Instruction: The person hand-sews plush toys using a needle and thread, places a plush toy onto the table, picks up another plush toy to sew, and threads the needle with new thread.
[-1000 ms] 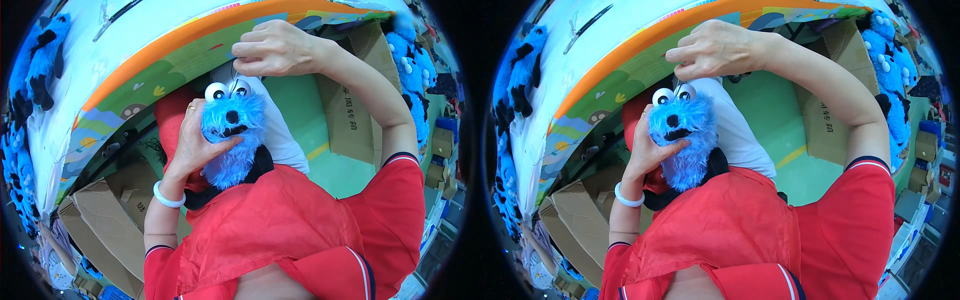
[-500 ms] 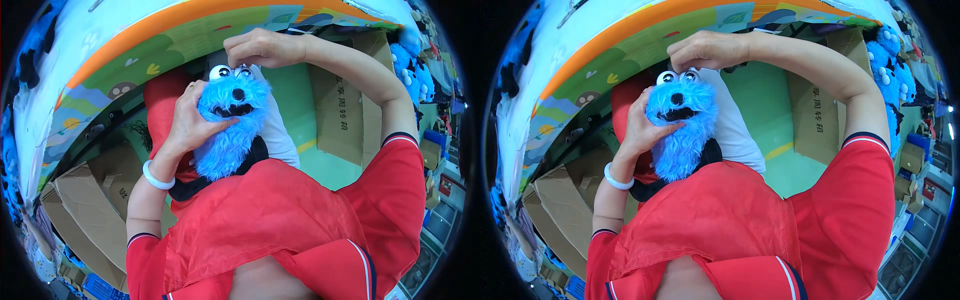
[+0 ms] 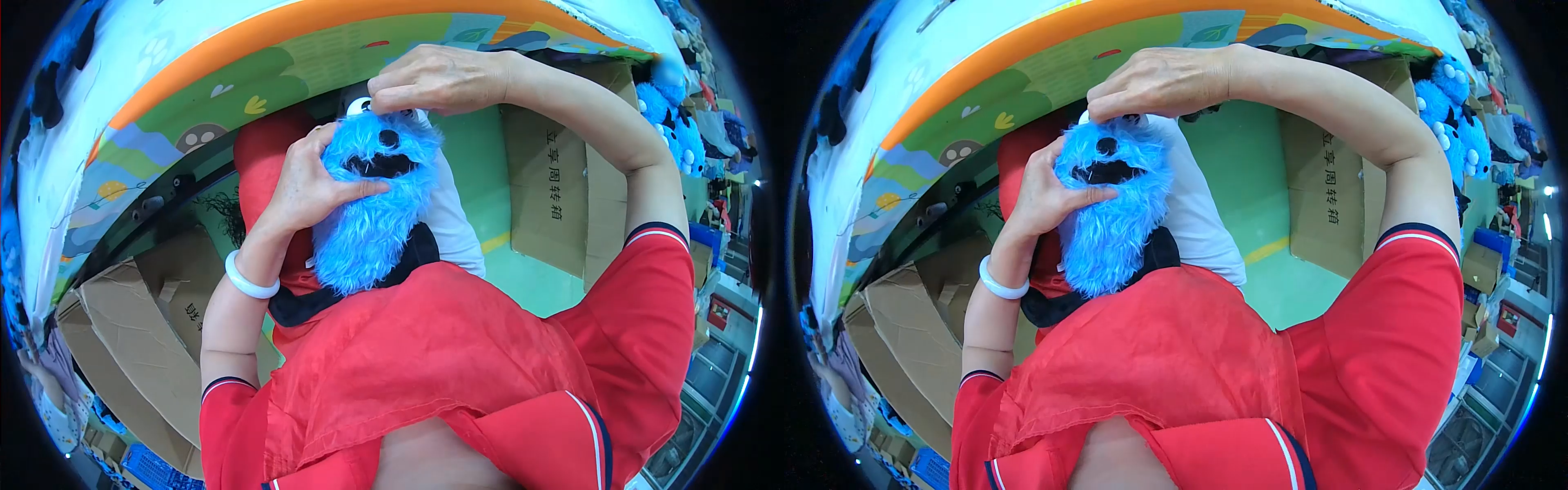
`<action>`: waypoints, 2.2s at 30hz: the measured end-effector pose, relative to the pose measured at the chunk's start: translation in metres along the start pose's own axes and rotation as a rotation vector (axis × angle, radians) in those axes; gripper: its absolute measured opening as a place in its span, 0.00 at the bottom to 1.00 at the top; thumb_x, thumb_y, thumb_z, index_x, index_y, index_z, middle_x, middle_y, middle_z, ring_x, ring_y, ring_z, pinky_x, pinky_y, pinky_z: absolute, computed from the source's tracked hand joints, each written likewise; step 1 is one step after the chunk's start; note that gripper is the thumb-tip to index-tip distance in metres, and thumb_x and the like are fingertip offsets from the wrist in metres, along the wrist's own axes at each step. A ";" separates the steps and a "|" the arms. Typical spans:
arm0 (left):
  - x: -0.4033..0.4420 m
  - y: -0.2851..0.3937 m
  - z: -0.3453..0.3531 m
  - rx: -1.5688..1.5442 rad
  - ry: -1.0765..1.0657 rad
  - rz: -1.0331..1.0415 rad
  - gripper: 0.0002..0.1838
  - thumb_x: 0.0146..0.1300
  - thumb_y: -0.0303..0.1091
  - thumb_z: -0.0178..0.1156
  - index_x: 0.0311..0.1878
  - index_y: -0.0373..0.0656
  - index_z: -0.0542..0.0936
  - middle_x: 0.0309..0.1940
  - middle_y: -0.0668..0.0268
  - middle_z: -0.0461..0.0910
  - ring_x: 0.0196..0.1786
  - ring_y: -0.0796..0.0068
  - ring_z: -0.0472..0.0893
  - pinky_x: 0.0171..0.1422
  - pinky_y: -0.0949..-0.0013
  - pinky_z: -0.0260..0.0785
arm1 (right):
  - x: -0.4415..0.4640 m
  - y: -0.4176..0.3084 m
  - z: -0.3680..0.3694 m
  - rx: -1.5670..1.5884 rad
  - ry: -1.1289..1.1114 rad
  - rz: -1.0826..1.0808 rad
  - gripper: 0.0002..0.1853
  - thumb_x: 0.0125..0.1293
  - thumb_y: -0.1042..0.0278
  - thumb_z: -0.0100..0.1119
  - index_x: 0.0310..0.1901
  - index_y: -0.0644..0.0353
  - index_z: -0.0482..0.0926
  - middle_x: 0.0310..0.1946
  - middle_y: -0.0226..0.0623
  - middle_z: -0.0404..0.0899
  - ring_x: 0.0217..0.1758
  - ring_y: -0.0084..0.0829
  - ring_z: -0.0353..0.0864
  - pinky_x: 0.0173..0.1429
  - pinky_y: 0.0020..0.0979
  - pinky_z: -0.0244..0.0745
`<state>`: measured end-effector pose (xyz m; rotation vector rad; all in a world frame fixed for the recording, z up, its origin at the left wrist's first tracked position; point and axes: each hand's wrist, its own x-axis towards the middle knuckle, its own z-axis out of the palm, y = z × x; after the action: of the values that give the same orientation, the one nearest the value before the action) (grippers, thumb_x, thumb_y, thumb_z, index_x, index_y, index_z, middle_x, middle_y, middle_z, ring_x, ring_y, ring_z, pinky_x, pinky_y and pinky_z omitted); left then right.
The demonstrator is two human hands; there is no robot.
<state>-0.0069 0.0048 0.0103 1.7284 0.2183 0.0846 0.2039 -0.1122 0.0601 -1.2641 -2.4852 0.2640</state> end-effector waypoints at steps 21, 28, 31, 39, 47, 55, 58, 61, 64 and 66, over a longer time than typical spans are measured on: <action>0.002 -0.008 -0.005 -0.115 -0.041 -0.048 0.28 0.38 0.29 0.77 0.46 0.34 0.78 0.36 0.61 0.82 0.34 0.72 0.80 0.42 0.71 0.75 | 0.009 -0.004 0.011 -0.155 0.085 -0.117 0.10 0.59 0.76 0.55 0.40 0.59 0.65 0.29 0.38 0.66 0.26 0.38 0.66 0.31 0.35 0.68; 0.001 -0.010 -0.003 -0.179 0.004 -0.082 0.27 0.40 0.29 0.76 0.47 0.35 0.78 0.36 0.61 0.82 0.35 0.73 0.80 0.43 0.71 0.75 | 0.010 -0.006 0.020 -0.193 0.131 -0.009 0.10 0.57 0.75 0.56 0.40 0.58 0.68 0.30 0.37 0.66 0.26 0.35 0.67 0.30 0.33 0.67; 0.005 -0.008 -0.010 -0.195 0.038 -0.073 0.27 0.41 0.30 0.75 0.47 0.35 0.78 0.36 0.61 0.82 0.35 0.73 0.80 0.44 0.71 0.75 | 0.013 -0.013 0.015 -0.275 0.232 0.025 0.08 0.57 0.74 0.57 0.37 0.58 0.70 0.30 0.36 0.67 0.26 0.33 0.67 0.29 0.31 0.67; 0.003 -0.011 -0.019 -0.017 0.094 -0.063 0.25 0.44 0.33 0.74 0.46 0.35 0.78 0.36 0.62 0.82 0.33 0.74 0.78 0.41 0.70 0.73 | 0.039 -0.046 0.044 -0.566 0.439 0.050 0.03 0.57 0.73 0.56 0.29 0.55 0.72 0.31 0.30 0.68 0.28 0.26 0.70 0.28 0.26 0.67; 0.001 -0.013 -0.017 0.084 0.176 -0.007 0.27 0.44 0.38 0.74 0.47 0.35 0.78 0.34 0.60 0.82 0.32 0.69 0.77 0.40 0.69 0.73 | 0.052 -0.056 0.054 -0.392 0.683 0.101 0.03 0.57 0.76 0.54 0.29 0.56 0.71 0.31 0.31 0.71 0.27 0.27 0.68 0.27 0.25 0.64; -0.003 -0.013 -0.014 0.099 0.186 -0.003 0.28 0.44 0.41 0.74 0.47 0.35 0.78 0.34 0.57 0.81 0.33 0.64 0.79 0.43 0.65 0.74 | 0.044 -0.094 0.023 0.846 1.115 0.407 0.07 0.62 0.82 0.46 0.32 0.57 0.65 0.29 0.33 0.72 0.19 0.20 0.62 0.21 0.22 0.60; -0.002 -0.015 -0.016 0.020 0.174 -0.093 0.30 0.43 0.42 0.76 0.48 0.35 0.78 0.39 0.56 0.80 0.37 0.62 0.79 0.46 0.63 0.73 | 0.028 -0.126 -0.018 1.354 1.354 -0.004 0.02 0.67 0.75 0.41 0.36 0.56 0.63 0.19 0.29 0.68 0.11 0.13 0.52 0.14 0.19 0.46; -0.009 -0.012 -0.014 0.076 0.223 -0.072 0.29 0.44 0.42 0.76 0.47 0.37 0.79 0.42 0.56 0.78 0.40 0.61 0.77 0.48 0.63 0.72 | 0.020 -0.136 -0.020 1.370 1.353 -0.125 0.02 0.69 0.72 0.41 0.36 0.55 0.64 0.18 0.28 0.68 0.09 0.12 0.49 0.14 0.18 0.43; -0.008 -0.003 -0.016 0.327 0.409 0.132 0.23 0.45 0.40 0.75 0.43 0.40 0.81 0.47 0.57 0.76 0.46 0.63 0.74 0.50 0.65 0.70 | 0.017 -0.129 -0.012 1.313 1.348 -0.151 0.04 0.71 0.69 0.40 0.36 0.53 0.65 0.19 0.29 0.69 0.08 0.15 0.47 0.14 0.20 0.45; -0.005 0.001 -0.019 0.393 0.386 0.263 0.20 0.46 0.38 0.74 0.42 0.41 0.81 0.48 0.58 0.75 0.47 0.63 0.73 0.52 0.65 0.68 | 0.021 -0.126 -0.010 1.372 1.330 -0.212 0.04 0.71 0.69 0.41 0.36 0.54 0.65 0.18 0.28 0.69 0.08 0.14 0.46 0.14 0.19 0.43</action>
<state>-0.0154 0.0218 0.0145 2.1161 0.3042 0.6055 0.1023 -0.1694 0.1131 -0.2702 -0.8185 0.6232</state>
